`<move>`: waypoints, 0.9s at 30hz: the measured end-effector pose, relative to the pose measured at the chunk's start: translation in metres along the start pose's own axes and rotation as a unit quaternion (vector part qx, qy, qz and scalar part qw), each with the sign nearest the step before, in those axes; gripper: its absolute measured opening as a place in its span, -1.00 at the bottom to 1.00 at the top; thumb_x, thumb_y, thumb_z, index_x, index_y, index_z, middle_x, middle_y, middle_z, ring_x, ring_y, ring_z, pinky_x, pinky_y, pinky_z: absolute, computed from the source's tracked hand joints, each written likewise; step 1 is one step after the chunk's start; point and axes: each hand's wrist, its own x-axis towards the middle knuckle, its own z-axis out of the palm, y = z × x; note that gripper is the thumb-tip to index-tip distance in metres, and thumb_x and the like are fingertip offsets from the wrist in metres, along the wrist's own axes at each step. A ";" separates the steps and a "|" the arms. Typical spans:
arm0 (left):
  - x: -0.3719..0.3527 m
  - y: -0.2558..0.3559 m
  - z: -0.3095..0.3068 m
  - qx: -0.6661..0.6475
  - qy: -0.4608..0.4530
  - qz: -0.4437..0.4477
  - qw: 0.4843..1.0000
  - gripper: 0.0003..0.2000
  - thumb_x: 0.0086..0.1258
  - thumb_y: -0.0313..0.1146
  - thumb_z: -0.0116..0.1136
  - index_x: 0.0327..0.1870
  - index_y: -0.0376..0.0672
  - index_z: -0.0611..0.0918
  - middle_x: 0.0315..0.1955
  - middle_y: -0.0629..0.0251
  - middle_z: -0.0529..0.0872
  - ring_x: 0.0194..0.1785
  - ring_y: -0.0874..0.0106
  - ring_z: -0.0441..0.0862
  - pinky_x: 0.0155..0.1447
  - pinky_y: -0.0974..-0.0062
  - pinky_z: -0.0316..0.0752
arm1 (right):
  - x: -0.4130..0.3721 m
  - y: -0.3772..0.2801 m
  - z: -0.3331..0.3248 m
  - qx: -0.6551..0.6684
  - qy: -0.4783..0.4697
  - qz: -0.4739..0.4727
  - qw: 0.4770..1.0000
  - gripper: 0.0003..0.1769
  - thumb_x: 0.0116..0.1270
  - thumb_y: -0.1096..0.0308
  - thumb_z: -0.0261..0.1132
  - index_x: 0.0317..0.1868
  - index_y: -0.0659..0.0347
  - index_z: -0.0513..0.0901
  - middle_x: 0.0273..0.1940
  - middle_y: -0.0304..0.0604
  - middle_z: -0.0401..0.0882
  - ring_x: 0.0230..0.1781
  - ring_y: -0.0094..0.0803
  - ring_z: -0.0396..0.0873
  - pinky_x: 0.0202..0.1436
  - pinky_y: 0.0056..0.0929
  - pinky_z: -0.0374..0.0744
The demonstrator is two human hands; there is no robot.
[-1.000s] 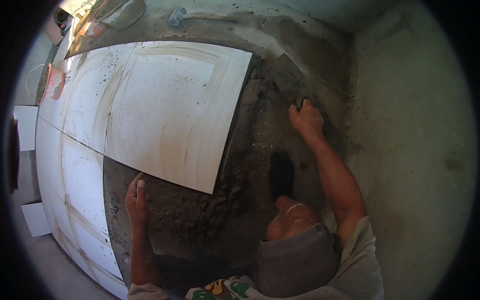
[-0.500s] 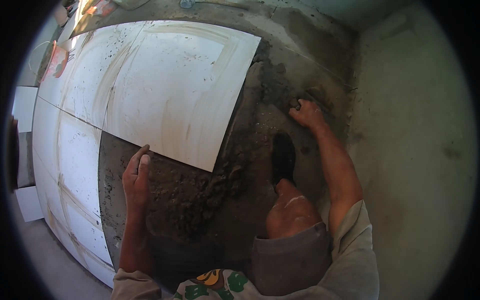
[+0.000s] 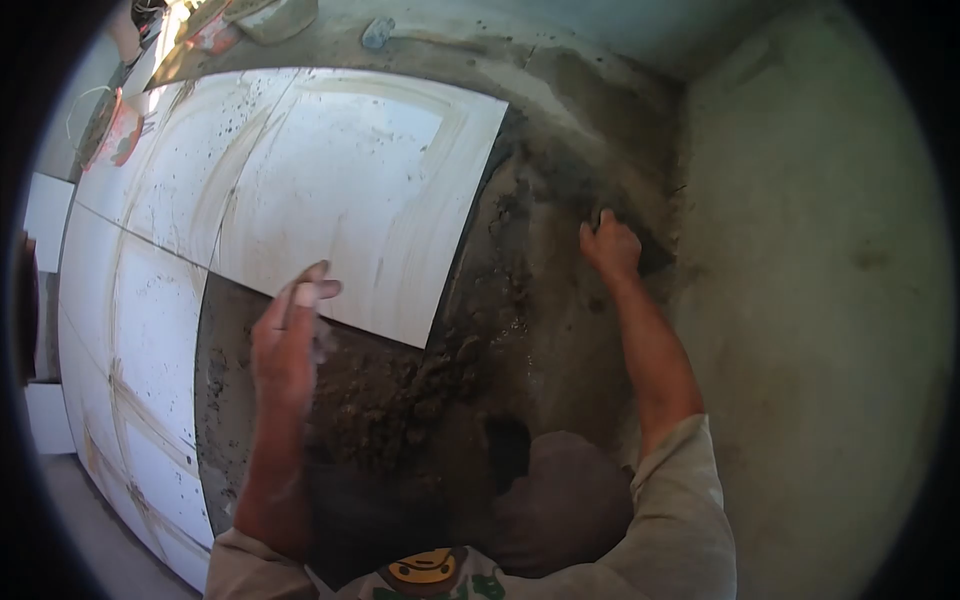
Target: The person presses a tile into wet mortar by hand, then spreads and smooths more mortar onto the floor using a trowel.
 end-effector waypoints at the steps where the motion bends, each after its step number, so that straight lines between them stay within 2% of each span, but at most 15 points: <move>1: -0.002 -0.002 -0.010 -0.006 0.009 -0.016 1.000 -0.55 0.55 -0.10 0.02 0.23 -0.30 0.55 -0.03 0.10 0.69 0.02 0.40 0.59 0.13 0.44 0.45 | 0.019 -0.011 0.010 0.009 0.004 0.008 1.000 -0.52 0.24 -0.02 0.23 -0.07 0.24 0.58 -0.17 0.21 0.69 -0.09 0.11 0.66 0.03 0.02 0.58; 2: 0.000 -0.017 -0.019 0.006 0.009 -0.019 1.000 -0.55 0.55 -0.10 0.02 0.23 -0.30 0.55 -0.03 0.10 0.69 0.02 0.40 0.59 0.13 0.44 0.45 | 0.040 -0.024 0.016 0.023 0.017 0.024 0.999 -0.51 0.25 -0.02 0.22 -0.03 0.24 0.58 -0.14 0.20 0.69 -0.05 0.10 0.65 0.06 0.00 0.58; 4: 0.001 -0.052 -0.036 0.131 0.051 0.041 0.989 -0.54 0.55 -0.11 0.02 0.25 -0.31 0.54 -0.06 0.11 0.70 0.01 0.43 0.59 0.13 0.46 0.44 | 0.075 -0.044 0.027 0.073 0.013 0.079 0.994 -0.42 0.23 -0.05 0.21 0.03 0.29 0.60 -0.02 0.23 0.65 0.03 0.11 0.62 0.09 -0.01 0.57; 5: -0.003 -0.061 -0.039 0.141 0.051 0.034 0.988 -0.54 0.55 -0.11 0.02 0.25 -0.31 0.54 -0.06 0.11 0.70 0.01 0.43 0.59 0.13 0.46 0.44 | 0.082 -0.049 0.028 0.077 0.002 0.081 0.994 -0.42 0.23 -0.05 0.21 0.03 0.29 0.60 -0.02 0.23 0.65 0.03 0.11 0.62 0.09 -0.01 0.57; 8: -0.008 -0.072 -0.041 0.185 0.083 -0.005 0.979 -0.56 0.55 -0.14 0.01 0.24 -0.33 0.55 -0.04 0.11 0.69 0.03 0.41 0.58 0.17 0.43 0.43 | 0.088 -0.047 0.037 0.078 -0.034 0.040 0.996 -0.43 0.21 -0.04 0.21 -0.01 0.31 0.64 -0.02 0.21 0.65 0.06 0.11 0.60 0.14 -0.02 0.55; 10: -0.017 -0.069 -0.035 0.166 0.090 0.060 0.980 -0.58 0.55 -0.18 0.02 0.20 -0.36 0.56 -0.03 0.09 0.68 0.04 0.38 0.58 0.17 0.39 0.43 | 0.091 -0.025 0.046 0.070 -0.042 -0.014 0.997 -0.42 0.17 -0.05 0.23 -0.06 0.34 0.66 -0.07 0.22 0.66 0.04 0.14 0.60 0.14 -0.03 0.54; 11: -0.020 -0.068 -0.035 0.162 0.096 0.053 0.981 -0.58 0.55 -0.18 0.02 0.20 -0.36 0.56 -0.03 0.09 0.68 0.04 0.38 0.58 0.17 0.39 0.43 | 0.087 -0.018 0.049 0.066 -0.045 -0.022 0.997 -0.42 0.17 -0.05 0.23 -0.06 0.34 0.66 -0.07 0.22 0.66 0.04 0.14 0.60 0.14 -0.03 0.54; 13: -0.020 -0.065 -0.033 0.226 0.055 0.100 0.968 -0.59 0.54 -0.21 0.04 0.18 -0.40 0.56 -0.03 0.05 0.67 0.04 0.36 0.58 0.17 0.38 0.44 | 0.065 -0.005 0.044 0.057 -0.094 -0.096 0.989 -0.36 0.11 -0.02 0.26 0.04 0.37 0.65 -0.01 0.26 0.63 0.08 0.10 0.59 0.20 -0.08 0.52; 14: -0.020 -0.063 -0.031 0.223 0.060 0.098 0.968 -0.59 0.54 -0.21 0.04 0.18 -0.40 0.56 -0.03 0.05 0.67 0.04 0.36 0.58 0.17 0.38 0.44 | 0.056 0.001 0.044 0.055 -0.093 -0.102 0.989 -0.36 0.11 -0.02 0.26 0.04 0.37 0.65 -0.01 0.26 0.63 0.08 0.10 0.59 0.20 -0.08 0.52; 16: -0.021 -0.059 -0.030 0.209 0.053 0.119 0.969 -0.58 0.52 -0.21 0.07 0.18 -0.40 0.56 -0.06 0.02 0.67 0.01 0.34 0.59 0.16 0.38 0.44 | 0.035 0.008 0.045 0.076 -0.119 -0.189 0.972 -0.36 0.11 0.00 0.28 0.03 0.39 0.64 -0.07 0.27 0.65 0.02 0.14 0.60 0.16 -0.07 0.54; 19: -0.025 -0.048 -0.025 0.199 0.066 0.119 0.970 -0.58 0.52 -0.20 0.07 0.18 -0.40 0.56 -0.06 0.01 0.68 0.01 0.32 0.60 0.16 0.38 0.44 | 0.008 0.003 0.032 0.047 -0.183 -0.184 0.965 -0.38 0.12 0.01 0.29 0.01 0.41 0.64 -0.14 0.26 0.67 -0.05 0.16 0.62 0.12 -0.05 0.56; 23: -0.030 -0.046 -0.023 0.186 0.043 0.108 0.976 -0.58 0.53 -0.20 0.05 0.18 -0.39 0.56 -0.07 0.00 0.68 0.03 0.31 0.61 0.16 0.37 0.45 | -0.032 0.015 0.051 0.098 -0.123 -0.218 0.963 -0.42 0.14 0.00 0.29 -0.05 0.39 0.65 -0.22 0.23 0.68 -0.10 0.16 0.63 0.07 -0.03 0.57; 25: -0.030 -0.048 -0.020 0.207 0.027 0.177 0.962 -0.58 0.53 -0.19 0.04 0.18 -0.39 0.56 -0.07 -0.01 0.68 0.04 0.31 0.61 0.16 0.38 0.45 | -0.057 0.010 0.048 0.090 -0.157 -0.215 0.960 -0.47 0.14 0.01 0.31 -0.16 0.39 0.63 -0.29 0.20 0.68 -0.17 0.16 0.64 0.02 -0.02 0.59; 27: -0.035 -0.042 -0.018 0.191 0.023 0.159 0.968 -0.58 0.53 -0.19 0.04 0.19 -0.39 0.56 -0.07 -0.01 0.68 0.04 0.30 0.61 0.15 0.38 0.46 | -0.090 0.007 0.043 0.094 -0.174 -0.204 0.959 -0.50 0.15 0.02 0.31 -0.19 0.38 0.62 -0.33 0.20 0.68 -0.21 0.16 0.65 -0.01 0.00 0.60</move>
